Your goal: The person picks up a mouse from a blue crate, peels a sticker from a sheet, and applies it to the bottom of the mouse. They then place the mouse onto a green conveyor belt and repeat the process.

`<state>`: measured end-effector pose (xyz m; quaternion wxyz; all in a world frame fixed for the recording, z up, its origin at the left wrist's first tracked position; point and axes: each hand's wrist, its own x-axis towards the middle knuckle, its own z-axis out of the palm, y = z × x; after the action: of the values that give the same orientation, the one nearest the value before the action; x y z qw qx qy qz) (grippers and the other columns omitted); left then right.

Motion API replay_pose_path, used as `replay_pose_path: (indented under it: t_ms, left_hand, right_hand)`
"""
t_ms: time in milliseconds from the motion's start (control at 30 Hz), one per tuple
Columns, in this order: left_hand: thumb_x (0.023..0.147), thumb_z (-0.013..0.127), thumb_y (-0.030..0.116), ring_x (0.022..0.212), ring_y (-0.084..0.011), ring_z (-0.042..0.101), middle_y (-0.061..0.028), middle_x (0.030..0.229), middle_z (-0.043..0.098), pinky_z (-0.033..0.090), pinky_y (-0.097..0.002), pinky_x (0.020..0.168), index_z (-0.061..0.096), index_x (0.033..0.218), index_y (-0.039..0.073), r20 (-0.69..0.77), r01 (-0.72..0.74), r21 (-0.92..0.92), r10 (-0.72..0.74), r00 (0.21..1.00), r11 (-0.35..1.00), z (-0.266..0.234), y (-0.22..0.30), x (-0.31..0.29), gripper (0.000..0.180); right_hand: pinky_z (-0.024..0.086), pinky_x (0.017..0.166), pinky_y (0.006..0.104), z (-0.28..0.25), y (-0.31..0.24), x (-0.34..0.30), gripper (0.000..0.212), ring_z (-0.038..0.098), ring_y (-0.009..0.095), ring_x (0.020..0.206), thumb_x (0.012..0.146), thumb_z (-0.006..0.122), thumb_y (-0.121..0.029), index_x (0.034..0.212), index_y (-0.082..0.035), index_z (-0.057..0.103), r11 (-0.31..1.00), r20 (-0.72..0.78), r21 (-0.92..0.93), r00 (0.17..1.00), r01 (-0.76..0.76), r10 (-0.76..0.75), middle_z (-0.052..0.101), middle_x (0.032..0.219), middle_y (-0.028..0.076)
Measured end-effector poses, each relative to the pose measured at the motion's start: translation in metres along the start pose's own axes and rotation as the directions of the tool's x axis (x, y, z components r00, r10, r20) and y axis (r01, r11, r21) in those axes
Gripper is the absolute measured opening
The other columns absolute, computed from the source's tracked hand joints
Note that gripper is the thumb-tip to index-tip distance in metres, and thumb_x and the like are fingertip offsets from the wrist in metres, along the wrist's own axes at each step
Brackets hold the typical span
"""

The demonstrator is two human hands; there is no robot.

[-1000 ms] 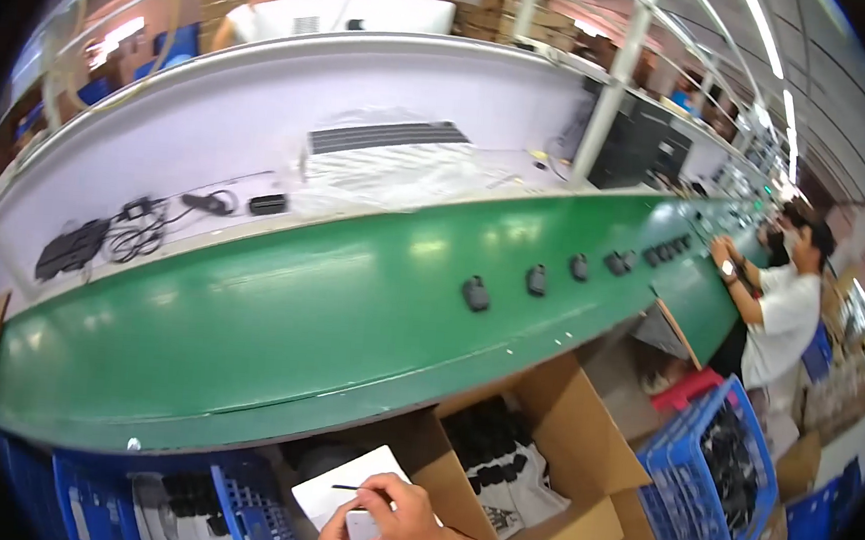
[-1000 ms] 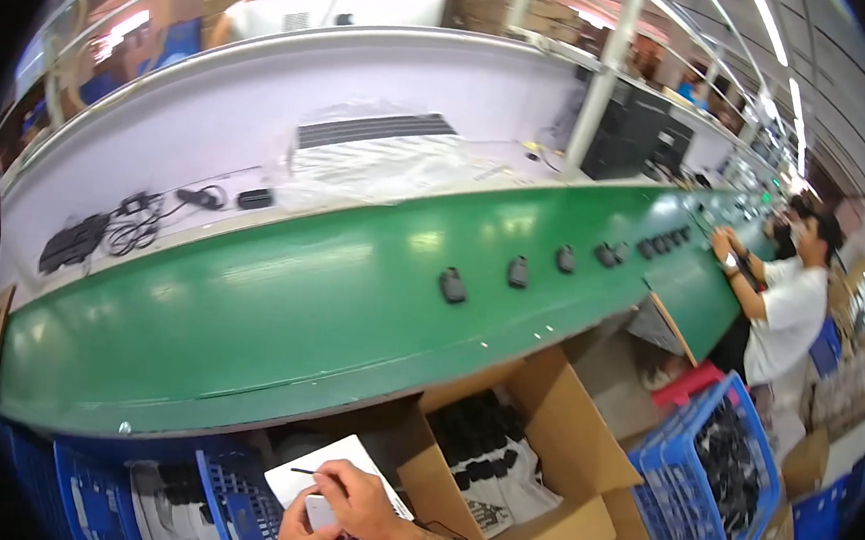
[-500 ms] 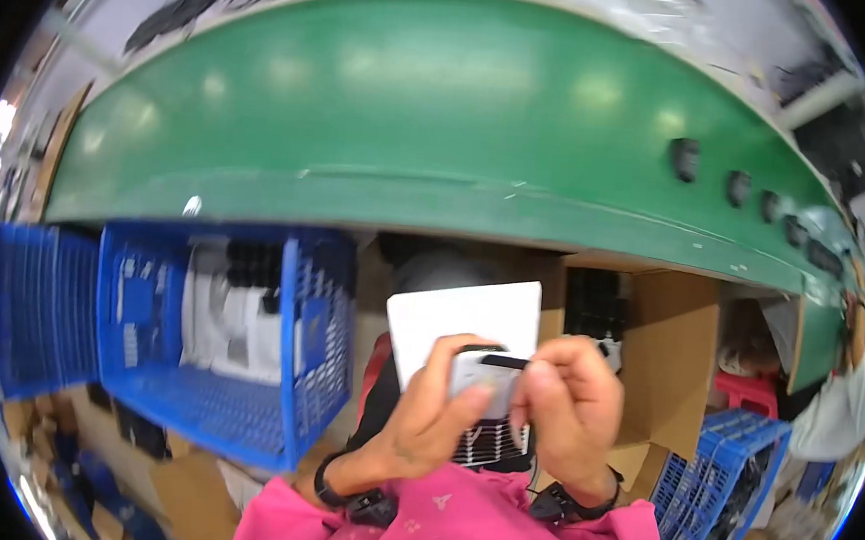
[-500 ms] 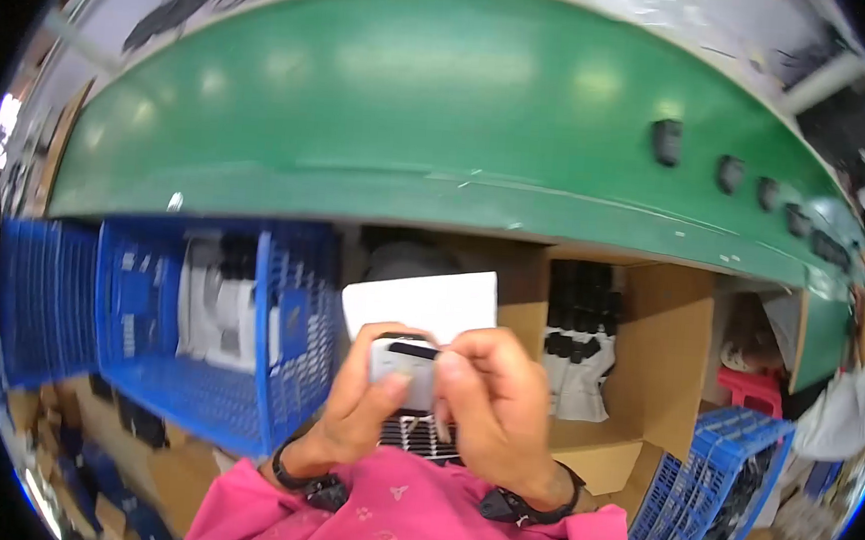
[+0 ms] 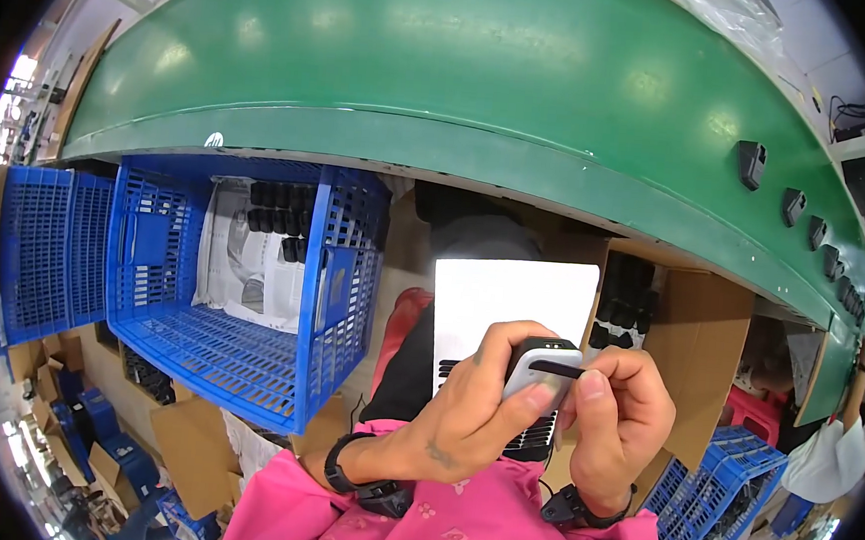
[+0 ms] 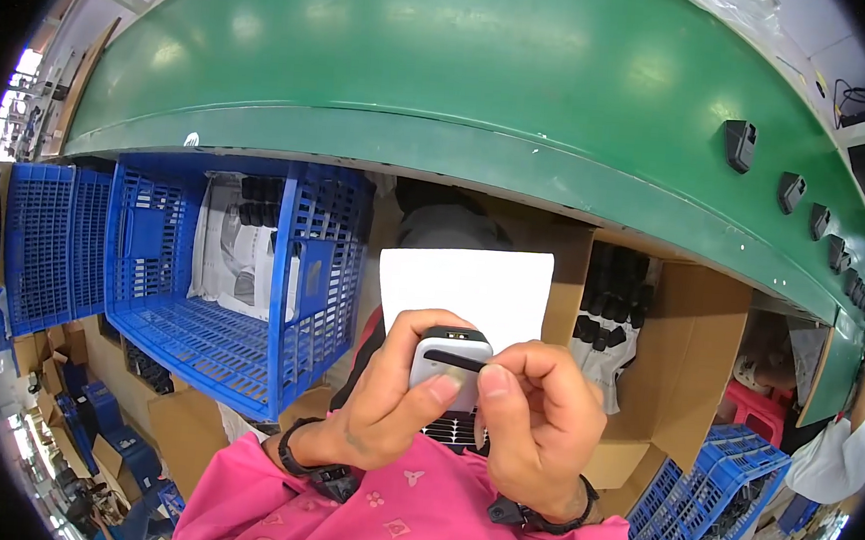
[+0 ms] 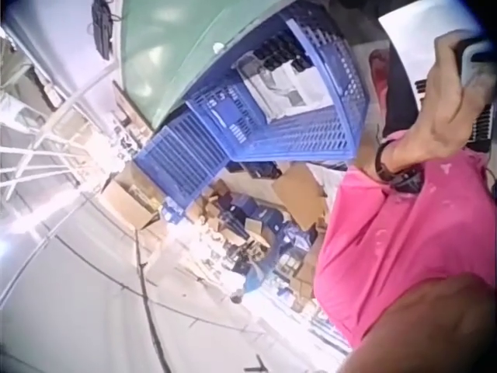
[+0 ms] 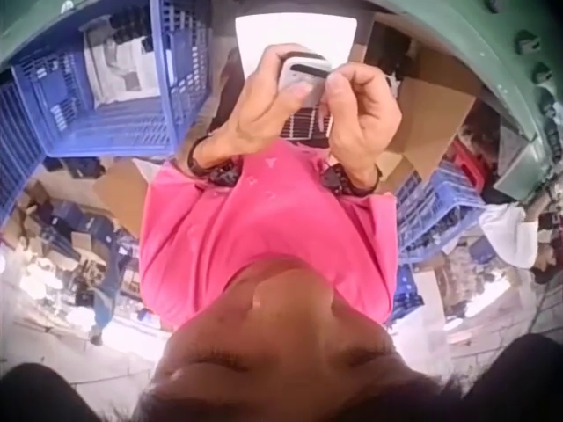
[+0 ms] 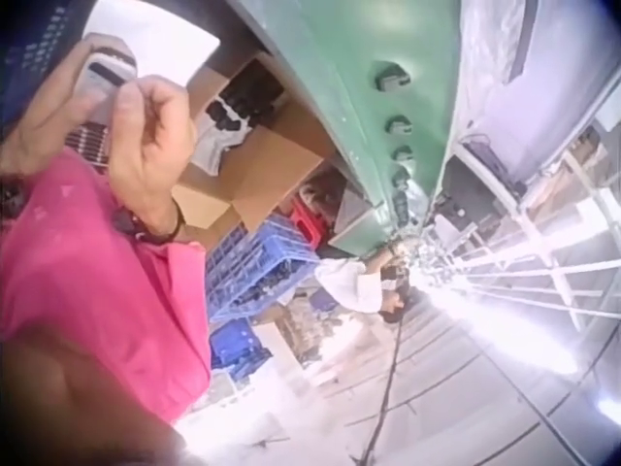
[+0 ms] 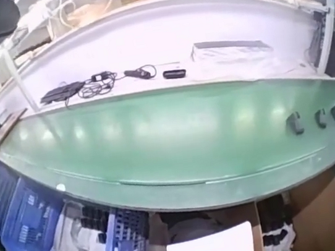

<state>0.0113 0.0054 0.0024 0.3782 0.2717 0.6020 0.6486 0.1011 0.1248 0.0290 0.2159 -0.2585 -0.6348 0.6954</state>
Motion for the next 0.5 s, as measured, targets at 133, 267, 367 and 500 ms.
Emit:
replay_pose_path:
  t_ms: [133, 267, 367, 500]
  left_hand:
    - [0.096, 0.051, 0.022, 0.084, -0.0245, 0.06, -0.0182, 0.097, 0.059, 0.048, -0.0351, 0.075, 0.036, 0.123, -0.002, -0.002, -0.008, 0.0, 0.008, 1.0, 1.0, 0.0003, 0.0032, 0.0038, 0.039]
    - [0.094, 0.05, 0.019, 0.089, -0.0209, 0.058, -0.0166, 0.102, 0.058, 0.046, -0.0328, 0.079, 0.036, 0.123, -0.003, 0.01, 0.059, -0.018, -0.059, 0.998, 0.998, -0.0015, 0.0062, 0.0038, 0.038]
    - [0.093, 0.05, 0.015, 0.095, -0.0173, 0.056, -0.0145, 0.107, 0.057, 0.045, -0.0306, 0.083, 0.037, 0.124, -0.004, 0.023, 0.1, -0.031, -0.099, 0.995, 0.995, -0.0021, 0.0069, 0.0033, 0.038]
    - [0.093, 0.05, 0.014, 0.092, -0.0175, 0.056, -0.0147, 0.105, 0.058, 0.046, -0.0308, 0.081, 0.037, 0.124, -0.004, 0.018, 0.099, -0.014, -0.099, 0.995, 0.995, -0.0029, 0.0076, 0.0034, 0.038]
  right_hand:
    - [0.038, 0.047, 0.0181, 0.0004, -0.003, 0.0016, 0.008, 0.049, 0.003, 0.055, 0.09, 0.057, -0.001, 0.086, 0.005, 0.054, 1.0, -0.011, -0.018, 1.0, -0.019, 0.019, 0.058, 0.07, 0.002]
    - [0.039, 0.048, 0.0179, 0.0004, -0.001, 0.0026, 0.009, 0.049, 0.003, 0.056, 0.09, 0.058, -0.001, 0.086, 0.005, 0.054, 0.999, -0.01, -0.041, 1.0, -0.025, 0.025, 0.058, 0.07, 0.002]
    - [0.039, 0.049, 0.0176, 0.0008, -0.001, 0.0025, 0.009, 0.049, 0.003, 0.057, 0.09, 0.058, -0.002, 0.086, 0.006, 0.054, 0.999, -0.013, -0.037, 0.999, -0.032, 0.031, 0.058, 0.07, 0.002]
    - [0.044, 0.053, 0.0186, 0.0013, 0.0023, 0.001, 0.009, 0.053, 0.004, 0.06, 0.088, 0.06, -0.002, 0.086, 0.006, 0.055, 0.994, -0.025, -0.113, 1.0, -0.003, 0.0, 0.06, 0.073, 0.004]
